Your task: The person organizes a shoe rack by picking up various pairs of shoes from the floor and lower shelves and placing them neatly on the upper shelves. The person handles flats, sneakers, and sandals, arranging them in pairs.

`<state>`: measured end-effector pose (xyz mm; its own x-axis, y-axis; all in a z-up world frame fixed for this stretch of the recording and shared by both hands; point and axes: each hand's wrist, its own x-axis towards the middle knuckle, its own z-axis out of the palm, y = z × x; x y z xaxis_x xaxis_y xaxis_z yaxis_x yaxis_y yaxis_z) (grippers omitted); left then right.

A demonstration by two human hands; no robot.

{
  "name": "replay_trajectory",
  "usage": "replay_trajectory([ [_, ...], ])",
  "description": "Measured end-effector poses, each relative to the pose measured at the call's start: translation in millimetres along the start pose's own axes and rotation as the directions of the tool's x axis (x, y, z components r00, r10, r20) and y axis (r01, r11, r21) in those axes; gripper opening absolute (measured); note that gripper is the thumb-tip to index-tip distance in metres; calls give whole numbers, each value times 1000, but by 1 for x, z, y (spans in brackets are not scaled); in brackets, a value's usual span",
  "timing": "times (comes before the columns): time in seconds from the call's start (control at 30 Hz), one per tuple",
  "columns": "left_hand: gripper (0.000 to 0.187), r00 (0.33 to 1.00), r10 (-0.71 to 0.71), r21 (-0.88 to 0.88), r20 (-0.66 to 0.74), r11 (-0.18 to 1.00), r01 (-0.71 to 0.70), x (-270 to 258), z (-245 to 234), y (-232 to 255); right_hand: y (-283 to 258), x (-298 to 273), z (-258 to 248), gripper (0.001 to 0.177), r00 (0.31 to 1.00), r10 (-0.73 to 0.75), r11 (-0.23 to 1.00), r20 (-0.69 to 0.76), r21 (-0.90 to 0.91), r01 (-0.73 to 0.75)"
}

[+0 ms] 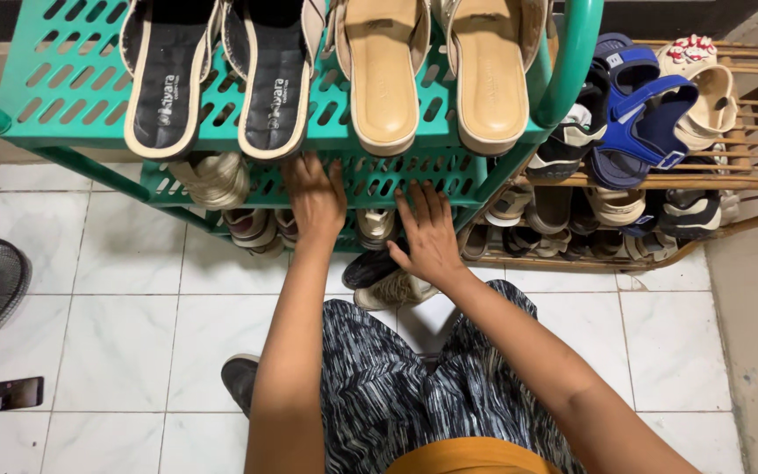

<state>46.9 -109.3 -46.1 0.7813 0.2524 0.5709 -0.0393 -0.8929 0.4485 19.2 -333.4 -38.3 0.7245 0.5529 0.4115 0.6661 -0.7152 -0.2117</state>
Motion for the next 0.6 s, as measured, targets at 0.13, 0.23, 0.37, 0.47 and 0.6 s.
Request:
replay_trajectory([
  [0.13, 47, 997, 45, 92, -60, 995, -39, -2, 20, -3, 14, -36, 29, 75, 952, -115, 962, -285, 208, 179],
  [0.23, 44, 1000, 23, 129, -15, 991, -21, -1, 24, -5, 25, -93, 63, 50, 961, -190, 932, -202, 270, 242],
  [0.37, 48, 991, 101, 113, -91, 989, -91, -3, 19, 0, 56, -151, 115, 45, 923, -73, 962, 377, 270, -34],
  [0.47, 49, 992, 93, 178, -82, 981, -77, -1, 19, 1, 73, -171, 155, 55, 683, 47, 988, 729, 67, -140],
  [0.6, 40, 999, 23, 183, -39, 983, -15, -2, 20, 1, 81, -167, 186, 65, 428, 160, 980, 889, -197, 43],
])
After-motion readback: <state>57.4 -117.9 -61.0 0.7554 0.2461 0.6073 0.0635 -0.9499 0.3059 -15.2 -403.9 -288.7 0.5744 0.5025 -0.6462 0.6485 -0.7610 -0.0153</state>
